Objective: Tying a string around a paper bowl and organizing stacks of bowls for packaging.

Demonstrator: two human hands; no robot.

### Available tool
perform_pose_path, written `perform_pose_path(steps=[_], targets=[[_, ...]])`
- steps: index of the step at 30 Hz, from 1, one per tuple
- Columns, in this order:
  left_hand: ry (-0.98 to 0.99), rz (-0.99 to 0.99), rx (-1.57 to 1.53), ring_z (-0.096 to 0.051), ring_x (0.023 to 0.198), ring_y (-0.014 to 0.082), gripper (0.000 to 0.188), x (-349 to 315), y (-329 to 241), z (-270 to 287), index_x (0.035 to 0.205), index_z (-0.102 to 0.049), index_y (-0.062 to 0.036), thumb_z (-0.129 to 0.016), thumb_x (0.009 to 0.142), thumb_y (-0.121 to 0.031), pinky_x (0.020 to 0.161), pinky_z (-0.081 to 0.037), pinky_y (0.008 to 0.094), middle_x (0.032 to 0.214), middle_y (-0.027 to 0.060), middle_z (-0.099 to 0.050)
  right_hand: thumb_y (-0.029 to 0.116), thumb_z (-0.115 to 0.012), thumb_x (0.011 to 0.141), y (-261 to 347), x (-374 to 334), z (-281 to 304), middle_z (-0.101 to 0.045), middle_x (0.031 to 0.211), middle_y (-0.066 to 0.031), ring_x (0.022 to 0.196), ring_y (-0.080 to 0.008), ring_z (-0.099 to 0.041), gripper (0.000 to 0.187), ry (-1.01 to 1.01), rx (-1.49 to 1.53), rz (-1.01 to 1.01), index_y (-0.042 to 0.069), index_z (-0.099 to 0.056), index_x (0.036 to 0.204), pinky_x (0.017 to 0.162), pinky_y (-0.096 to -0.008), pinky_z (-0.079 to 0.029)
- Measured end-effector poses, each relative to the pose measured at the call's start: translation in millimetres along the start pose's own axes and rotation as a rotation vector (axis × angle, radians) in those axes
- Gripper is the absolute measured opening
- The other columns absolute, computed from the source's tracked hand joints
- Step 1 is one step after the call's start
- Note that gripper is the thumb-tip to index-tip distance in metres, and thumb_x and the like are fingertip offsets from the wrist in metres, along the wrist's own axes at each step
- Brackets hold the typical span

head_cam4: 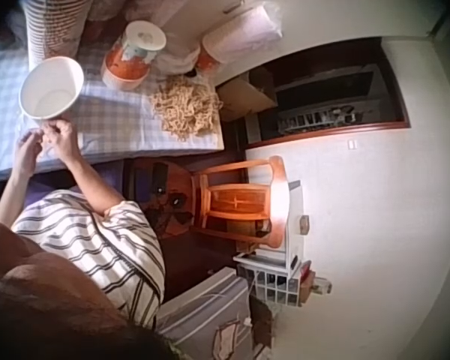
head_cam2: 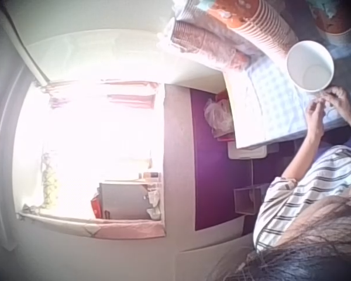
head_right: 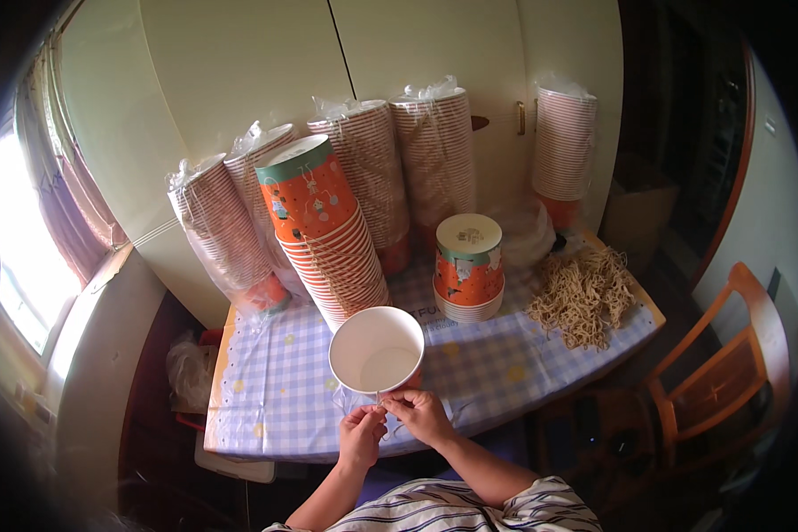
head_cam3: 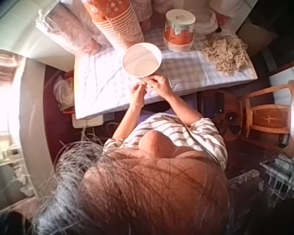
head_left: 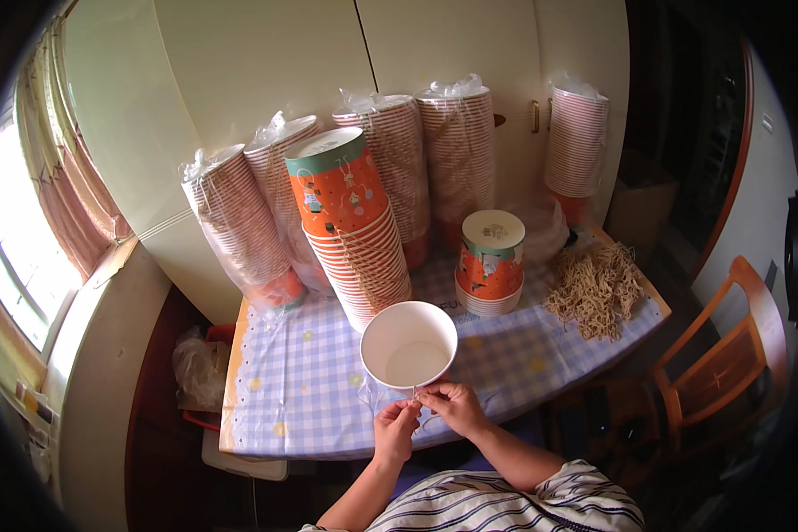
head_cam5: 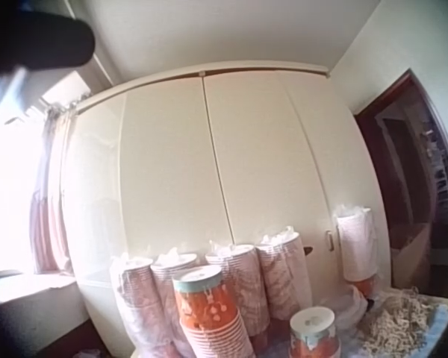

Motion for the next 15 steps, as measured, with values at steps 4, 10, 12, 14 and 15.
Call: perform_pose_path(steps=[4, 10, 12, 14, 15], targets=[[0.027, 0.001, 0.005, -0.044, 0.051, 0.0067, 0.006, 0, -1, 1, 0.083, -0.062, -0.0004, -0.064, 0.083, -0.006, 0.047, -0.032, 0.0190, 0.071, 0.0044, -0.059, 0.015, -0.063, 0.087, -3, 1, 4, -0.067, 0.079, -0.0023, 0.067, -0.0063, -0.059, 0.015, -0.008, -0.017, -0.033, 0.001, -0.067, 0.091, 0.060, -0.0211, -0.048], [0.013, 0.055, -0.056, -0.039, 0.047, 0.0067, 0.005, 0, -5, -6, 0.079, -0.060, -0.0011, -0.062, 0.083, -0.003, 0.044, -0.028, 0.0203, 0.067, 0.0041, -0.056, 0.014, -0.063, 0.087, 11, 1, -1, -0.066, 0.079, -0.0031, 0.066, -0.0071, -0.059, 0.015, -0.042, -0.198, 0.164, 0.001, -0.067, 0.091, 0.060, -0.0213, -0.048], [0.014, 0.066, -0.074, -0.039, 0.047, 0.0066, 0.005, 1, -3, -4, 0.079, -0.059, -0.0014, -0.062, 0.083, -0.003, 0.043, -0.028, 0.0205, 0.067, 0.0037, -0.056, 0.014, -0.062, 0.087, 8, 3, 0, -0.066, 0.080, -0.0034, 0.066, -0.0073, -0.059, 0.015, 0.018, -0.110, 0.048, 0.000, -0.067, 0.091, 0.060, -0.0217, -0.048], [0.080, 0.083, -0.070, -0.047, 0.054, 0.0074, 0.006, 1, 0, 0, 0.081, -0.061, -0.0012, -0.063, 0.083, -0.007, 0.049, -0.034, 0.0191, 0.069, 0.0038, -0.058, 0.014, -0.062, 0.087, 4, 2, 0, -0.066, 0.080, -0.0036, 0.066, -0.0075, -0.059, 0.015, 0.079, -0.022, -0.066, 0.000, -0.067, 0.092, 0.060, -0.0221, -0.048], [0.081, 0.082, -0.069, -0.047, 0.054, 0.0074, 0.006, 1, 1, 0, 0.081, -0.061, -0.0012, -0.063, 0.083, -0.007, 0.049, -0.034, 0.0191, 0.069, 0.0038, -0.058, 0.014, -0.062, 0.087, 4, 1, 0, -0.067, 0.080, -0.0035, 0.067, -0.0075, -0.059, 0.016, 0.094, -0.001, -0.076, 0.000, -0.067, 0.092, 0.060, -0.0221, -0.049]])
Point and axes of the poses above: each hand's wrist, its own x-axis towards the middle knuckle, its own z-axis out of the back of the hand, y = z × x, the point moved 5 cm from there along x, towards the middle knuckle
